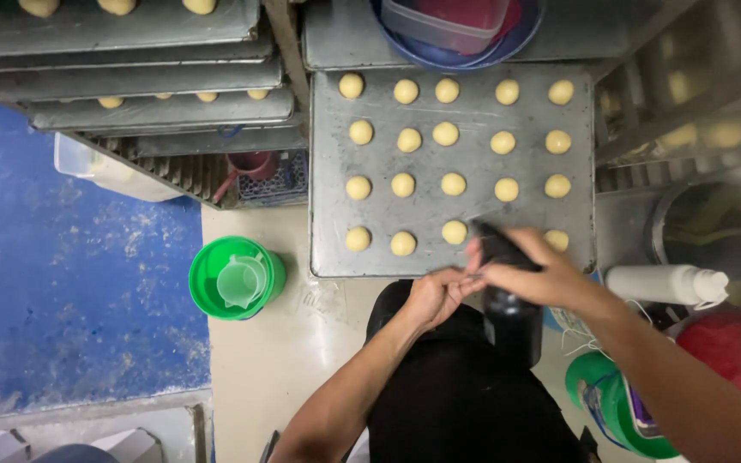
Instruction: Washing a pan and then spraying water or oil onto dough balls on baking sheets in a bakery production area.
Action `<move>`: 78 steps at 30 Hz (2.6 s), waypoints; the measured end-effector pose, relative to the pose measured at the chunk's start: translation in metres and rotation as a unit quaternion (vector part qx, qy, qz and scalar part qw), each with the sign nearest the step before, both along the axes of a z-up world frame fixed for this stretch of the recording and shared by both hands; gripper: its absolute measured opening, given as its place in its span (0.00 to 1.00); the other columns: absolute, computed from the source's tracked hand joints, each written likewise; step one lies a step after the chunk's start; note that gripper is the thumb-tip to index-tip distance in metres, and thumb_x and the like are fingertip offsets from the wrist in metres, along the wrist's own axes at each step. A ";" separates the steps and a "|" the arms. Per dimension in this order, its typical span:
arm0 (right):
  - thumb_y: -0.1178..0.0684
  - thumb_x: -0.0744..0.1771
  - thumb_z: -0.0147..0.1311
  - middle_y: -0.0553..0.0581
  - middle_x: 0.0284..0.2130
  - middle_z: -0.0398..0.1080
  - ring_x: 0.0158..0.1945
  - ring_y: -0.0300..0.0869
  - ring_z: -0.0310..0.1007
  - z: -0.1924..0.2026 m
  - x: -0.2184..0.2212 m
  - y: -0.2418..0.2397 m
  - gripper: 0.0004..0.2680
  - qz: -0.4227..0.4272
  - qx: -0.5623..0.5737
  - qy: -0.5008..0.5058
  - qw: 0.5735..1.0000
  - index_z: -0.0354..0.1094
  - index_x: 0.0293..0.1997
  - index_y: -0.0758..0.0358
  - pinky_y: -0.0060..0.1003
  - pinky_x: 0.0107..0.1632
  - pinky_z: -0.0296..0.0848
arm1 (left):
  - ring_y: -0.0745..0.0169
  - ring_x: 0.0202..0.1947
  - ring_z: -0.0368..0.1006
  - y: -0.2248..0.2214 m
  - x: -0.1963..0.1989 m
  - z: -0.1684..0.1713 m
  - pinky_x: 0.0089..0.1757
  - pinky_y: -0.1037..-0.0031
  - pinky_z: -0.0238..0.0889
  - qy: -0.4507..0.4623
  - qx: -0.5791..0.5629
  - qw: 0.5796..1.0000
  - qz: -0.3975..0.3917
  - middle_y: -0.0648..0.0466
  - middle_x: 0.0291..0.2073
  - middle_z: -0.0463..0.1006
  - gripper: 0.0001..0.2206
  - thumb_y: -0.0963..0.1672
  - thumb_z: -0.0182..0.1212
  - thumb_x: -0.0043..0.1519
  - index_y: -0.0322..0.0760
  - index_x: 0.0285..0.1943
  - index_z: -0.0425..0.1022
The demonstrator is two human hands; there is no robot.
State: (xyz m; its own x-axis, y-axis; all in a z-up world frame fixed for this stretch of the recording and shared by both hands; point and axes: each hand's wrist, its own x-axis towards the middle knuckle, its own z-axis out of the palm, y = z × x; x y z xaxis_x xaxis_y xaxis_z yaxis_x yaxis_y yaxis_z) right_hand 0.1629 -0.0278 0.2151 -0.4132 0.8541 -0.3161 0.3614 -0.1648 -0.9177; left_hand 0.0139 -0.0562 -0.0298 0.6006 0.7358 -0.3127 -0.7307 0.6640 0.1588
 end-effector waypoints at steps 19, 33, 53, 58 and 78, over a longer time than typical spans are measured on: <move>0.62 0.63 0.53 0.60 0.32 0.73 0.37 0.46 0.75 -0.052 0.112 -0.066 0.06 -0.407 -0.027 0.025 0.913 0.70 0.41 0.69 0.42 0.42 0.76 | 0.40 0.54 0.70 0.050 0.001 0.018 0.67 0.42 0.56 -0.053 0.047 0.997 0.006 0.40 0.43 0.69 0.04 0.33 0.52 0.66 0.18 0.38 0.68; 0.55 0.62 0.61 0.52 0.26 0.72 0.31 0.35 0.71 -0.023 -0.004 0.033 0.06 -0.133 0.142 -0.017 0.981 0.72 0.36 0.66 0.34 0.36 0.72 | 0.48 0.42 0.75 0.155 0.020 0.051 0.57 0.60 0.63 0.054 0.035 0.995 -0.072 0.41 0.33 0.77 0.11 0.40 0.50 0.63 0.18 0.39 0.72; 0.66 0.64 0.53 0.61 0.32 0.73 0.36 0.46 0.76 -0.068 0.080 0.105 0.05 -0.397 0.085 0.194 0.893 0.70 0.41 0.70 0.41 0.43 0.78 | 0.41 0.54 0.73 0.281 0.031 0.107 0.63 0.51 0.59 -0.006 0.081 0.994 0.078 0.41 0.44 0.78 0.07 0.36 0.46 0.57 0.22 0.39 0.70; 0.65 0.64 0.50 0.63 0.40 0.76 0.46 0.47 0.79 -0.047 0.083 0.074 0.09 -0.385 0.120 0.202 0.893 0.69 0.48 0.71 0.41 0.50 0.79 | 0.42 0.55 0.73 0.240 0.029 0.102 0.60 0.55 0.66 -0.008 0.095 0.992 0.088 0.39 0.49 0.76 0.09 0.34 0.49 0.64 0.27 0.52 0.63; 0.65 0.63 0.50 0.60 0.46 0.76 0.52 0.44 0.78 -0.096 0.066 0.073 0.16 -0.360 0.131 0.202 0.901 0.68 0.57 0.69 0.40 0.52 0.78 | 0.46 0.48 0.79 0.129 -0.029 0.119 0.49 0.66 0.75 0.261 0.127 0.957 0.009 0.35 0.50 0.79 0.14 0.37 0.50 0.66 0.25 0.60 0.67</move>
State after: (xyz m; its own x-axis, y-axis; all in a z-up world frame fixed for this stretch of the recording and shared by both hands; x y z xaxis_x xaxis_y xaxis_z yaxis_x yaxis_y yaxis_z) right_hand 0.2286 0.0449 0.1195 0.2414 0.9703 -0.0119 -0.1246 0.0188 -0.9920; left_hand -0.0149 0.0732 0.0890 0.3979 0.8369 -0.3758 -0.5196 0.5432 0.6595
